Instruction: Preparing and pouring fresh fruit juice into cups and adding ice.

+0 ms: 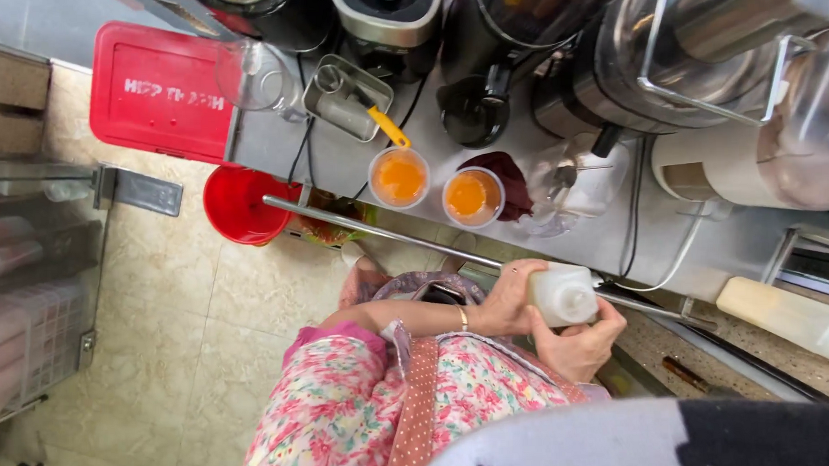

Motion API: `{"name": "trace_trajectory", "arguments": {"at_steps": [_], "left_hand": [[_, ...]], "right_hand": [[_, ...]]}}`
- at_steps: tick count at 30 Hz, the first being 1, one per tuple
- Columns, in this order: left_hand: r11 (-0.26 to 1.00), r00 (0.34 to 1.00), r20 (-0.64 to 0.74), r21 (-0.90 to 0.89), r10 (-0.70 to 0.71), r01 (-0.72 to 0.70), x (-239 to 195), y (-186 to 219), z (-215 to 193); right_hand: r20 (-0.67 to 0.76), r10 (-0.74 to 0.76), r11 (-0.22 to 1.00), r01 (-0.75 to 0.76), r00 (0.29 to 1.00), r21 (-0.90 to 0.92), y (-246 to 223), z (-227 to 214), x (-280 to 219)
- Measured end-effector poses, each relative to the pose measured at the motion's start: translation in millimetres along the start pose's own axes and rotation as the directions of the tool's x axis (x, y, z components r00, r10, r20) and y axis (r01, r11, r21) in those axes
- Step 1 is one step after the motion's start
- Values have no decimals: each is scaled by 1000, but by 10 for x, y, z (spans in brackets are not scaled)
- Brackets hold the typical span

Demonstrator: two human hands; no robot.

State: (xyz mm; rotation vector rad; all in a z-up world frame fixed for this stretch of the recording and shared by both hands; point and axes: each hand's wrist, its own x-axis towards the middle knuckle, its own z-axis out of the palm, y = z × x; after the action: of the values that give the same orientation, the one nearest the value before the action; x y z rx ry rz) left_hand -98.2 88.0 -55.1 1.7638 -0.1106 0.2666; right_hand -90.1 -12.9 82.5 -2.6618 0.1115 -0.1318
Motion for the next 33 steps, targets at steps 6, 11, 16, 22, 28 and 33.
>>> {"name": "trace_trajectory", "arguments": {"at_steps": [6,11,16,22,28,33], "left_hand": [[998,986,-152,30,67,-63,-280,-126,-1483],[971,932,-339,236,129,-49,-432,-320,-2523],[952,879,-447,305,168,-27,-524,-618,-3144],[962,840,-514,273,171,-28,-383,-1126,-3468],[971,822,-560,234,98,43,-230,-1274,-3434],[958,830,-544,283,124,43,-220,-1416,-3389]], "right_hand": [[411,-295,954,241,863,178,-883,221,54],[207,-868,494,735,452,465,-1799,826,326],[257,-927,375,709,274,597,-2506,1324,317],[294,-936,335,745,194,576,-3097,1726,397],[364,-930,217,879,54,424,-3016,2003,243],[235,-904,-151,782,-357,605,-3212,2049,441]]}}
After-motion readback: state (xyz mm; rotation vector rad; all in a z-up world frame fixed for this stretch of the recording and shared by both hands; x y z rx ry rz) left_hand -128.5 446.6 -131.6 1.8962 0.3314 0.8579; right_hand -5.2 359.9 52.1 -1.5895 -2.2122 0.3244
